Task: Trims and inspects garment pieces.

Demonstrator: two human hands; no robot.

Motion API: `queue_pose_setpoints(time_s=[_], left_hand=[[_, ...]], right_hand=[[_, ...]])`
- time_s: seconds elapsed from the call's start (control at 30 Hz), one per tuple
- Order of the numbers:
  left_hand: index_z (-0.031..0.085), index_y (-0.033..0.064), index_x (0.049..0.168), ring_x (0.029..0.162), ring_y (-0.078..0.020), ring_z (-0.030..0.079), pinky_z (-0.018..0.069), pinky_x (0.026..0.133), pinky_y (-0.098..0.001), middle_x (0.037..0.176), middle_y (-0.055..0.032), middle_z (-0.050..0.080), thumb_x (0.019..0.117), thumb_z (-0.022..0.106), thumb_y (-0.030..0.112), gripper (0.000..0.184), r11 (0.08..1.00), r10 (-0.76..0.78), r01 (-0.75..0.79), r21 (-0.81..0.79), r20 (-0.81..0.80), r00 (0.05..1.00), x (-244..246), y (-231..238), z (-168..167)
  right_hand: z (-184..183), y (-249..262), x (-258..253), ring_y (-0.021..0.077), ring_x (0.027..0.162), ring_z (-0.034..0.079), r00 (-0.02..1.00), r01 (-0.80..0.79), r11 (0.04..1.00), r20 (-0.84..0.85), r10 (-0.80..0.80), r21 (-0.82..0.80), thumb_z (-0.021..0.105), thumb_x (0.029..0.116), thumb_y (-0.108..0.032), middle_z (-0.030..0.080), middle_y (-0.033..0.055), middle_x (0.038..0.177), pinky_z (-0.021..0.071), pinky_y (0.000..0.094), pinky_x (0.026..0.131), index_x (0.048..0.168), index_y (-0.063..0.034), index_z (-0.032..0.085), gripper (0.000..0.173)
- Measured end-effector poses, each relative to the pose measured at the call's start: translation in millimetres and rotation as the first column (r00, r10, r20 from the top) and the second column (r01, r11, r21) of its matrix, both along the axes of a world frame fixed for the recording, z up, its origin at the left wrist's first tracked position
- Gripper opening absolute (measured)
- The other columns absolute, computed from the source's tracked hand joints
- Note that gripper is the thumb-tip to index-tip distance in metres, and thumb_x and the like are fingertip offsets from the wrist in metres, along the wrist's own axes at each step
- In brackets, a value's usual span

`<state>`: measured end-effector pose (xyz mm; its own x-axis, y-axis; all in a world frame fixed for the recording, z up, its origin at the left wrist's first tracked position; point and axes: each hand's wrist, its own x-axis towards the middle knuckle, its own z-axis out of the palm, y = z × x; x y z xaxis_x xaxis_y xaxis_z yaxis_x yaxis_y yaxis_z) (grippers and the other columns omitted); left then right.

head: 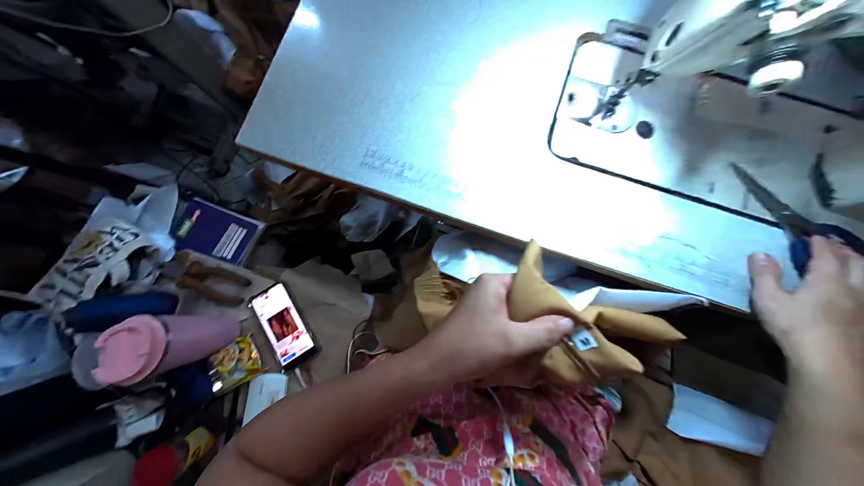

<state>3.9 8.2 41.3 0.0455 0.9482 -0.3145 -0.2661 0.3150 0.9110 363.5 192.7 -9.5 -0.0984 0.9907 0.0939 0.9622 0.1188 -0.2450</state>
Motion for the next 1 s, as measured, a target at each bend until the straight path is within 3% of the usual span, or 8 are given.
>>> queue_pose_setpoints(time_s=[0.17,0.37,0.43,0.47,0.5,0.57,0.9,1.0], left_hand=[[0.066,0.0094,0.092,0.072,0.0003,0.068,0.059,0.07,-0.0198,0.077,0.0075,0.07,0.0855,0.07,0.007,0.008,1.0,0.026,-0.025,-0.008,0.022,0.999,2.5,3.4,0.6],[0.068,0.0091,0.09,0.07,-0.0031,0.07,0.0601,0.068,-0.0224,0.076,0.0049,0.071,0.0861,0.069,0.007,0.005,0.998,0.062,-0.062,0.001,0.042,0.997,6.5,5.2,2.0],[0.068,0.0091,0.091,0.07,-0.003,0.07,0.0601,0.069,-0.0221,0.076,0.0051,0.071,0.0864,0.069,0.007,0.005,0.997,0.078,-0.078,0.007,0.035,0.996,8.6,6.2,4.3],[0.068,0.0091,0.091,0.07,-0.0027,0.069,0.0601,0.069,-0.0219,0.076,0.0054,0.071,0.0864,0.069,0.007,0.005,0.997,0.075,-0.076,0.011,0.031,0.997,10.5,6.6,5.6],[0.068,0.0089,0.091,0.07,-0.0024,0.07,0.0603,0.069,-0.0217,0.077,0.0056,0.072,0.0866,0.069,0.006,0.006,0.997,0.069,-0.07,0.018,0.027,0.997,12.8,7.0,7.1],[0.068,0.0087,0.091,0.071,-0.0015,0.07,0.0605,0.069,-0.0213,0.077,0.0059,0.072,0.0865,0.069,0.005,0.006,0.997,0.061,-0.062,0.053,0.017,0.998,17.1,6.5,10.5],[0.069,0.0077,0.092,0.076,0.0011,0.07,0.06,0.073,-0.0185,0.081,0.007,0.073,0.0845,0.072,0.0,0.011,0.962,0.138,-0.131,0.238,-0.011,0.99,16.2,0.0,14.8],[0.068,0.0093,0.096,0.078,0.0009,0.07,0.06,0.075,-0.0189,0.083,0.0078,0.073,0.0864,0.071,0.002,0.012,0.979,0.031,-0.031,0.204,0.006,1.0,4.5,5.7,20.4]], right_hand=[[5.8,-9.9,3.8,0.0657,0.129,0.041,0.998,0.059,0.996,-0.006,-0.058,0.061,0.053,0.1042,-0.019,0.047,0.0434,0.138,0.0303,0.0778,0.104,0.136,0.0091,0.058,0.042],[31.3,-18.4,-17.1,0.0666,0.129,0.04,0.994,0.069,0.99,-0.096,-0.057,0.126,0.058,0.1016,-0.015,0.044,0.0444,0.139,0.03,0.0797,0.103,0.137,0.013,0.053,0.045],[55.9,-54.5,-63.2,0.0476,0.118,0.058,0.947,-0.088,0.984,-0.295,0.131,0.154,0.054,0.1032,-0.022,0.058,0.0345,0.128,0.0468,0.0639,0.094,0.13,0.01,0.06,0.042],[64.3,-77.5,-87.9,0.026,0.109,0.064,0.881,-0.179,0.976,-0.42,0.216,0.128,0.054,0.1042,-0.029,0.065,0.0205,0.118,0.0535,0.0448,0.088,0.123,0.0043,0.065,0.04],[69.5,-99.3,-111.2,0.0072,0.102,0.066,0.791,-0.276,0.957,-0.545,0.276,0.084,0.055,0.1037,-0.037,0.069,0.0059,0.109,0.0555,0.0283,0.086,0.115,-0.0026,0.069,0.039],[71.9,-132.1,-147.6,-0.0048,0.095,0.065,0.619,-0.417,0.907,-0.715,0.325,0.051,0.06,0.1007,-0.04,0.072,-0.0039,0.099,0.0543,0.0143,0.083,0.103,-0.0073,0.075,0.036],[63.3,-164.4,-185.9,-0.0065,0.09,0.063,0.482,-0.282,0.95,-0.837,0.258,0.131,0.066,0.0961,-0.02,0.066,-0.0031,0.091,0.0535,0.0083,0.081,0.093,-0.0021,0.07,0.018],[64.5,-162.8,-185.9,-0.006,0.092,0.063,0.424,-0.309,0.942,-0.867,0.262,0.133,0.063,0.0979,-0.018,0.067,-0.0053,0.093,0.0536,0.0095,0.083,0.094,-0.0049,0.07,0.015]])
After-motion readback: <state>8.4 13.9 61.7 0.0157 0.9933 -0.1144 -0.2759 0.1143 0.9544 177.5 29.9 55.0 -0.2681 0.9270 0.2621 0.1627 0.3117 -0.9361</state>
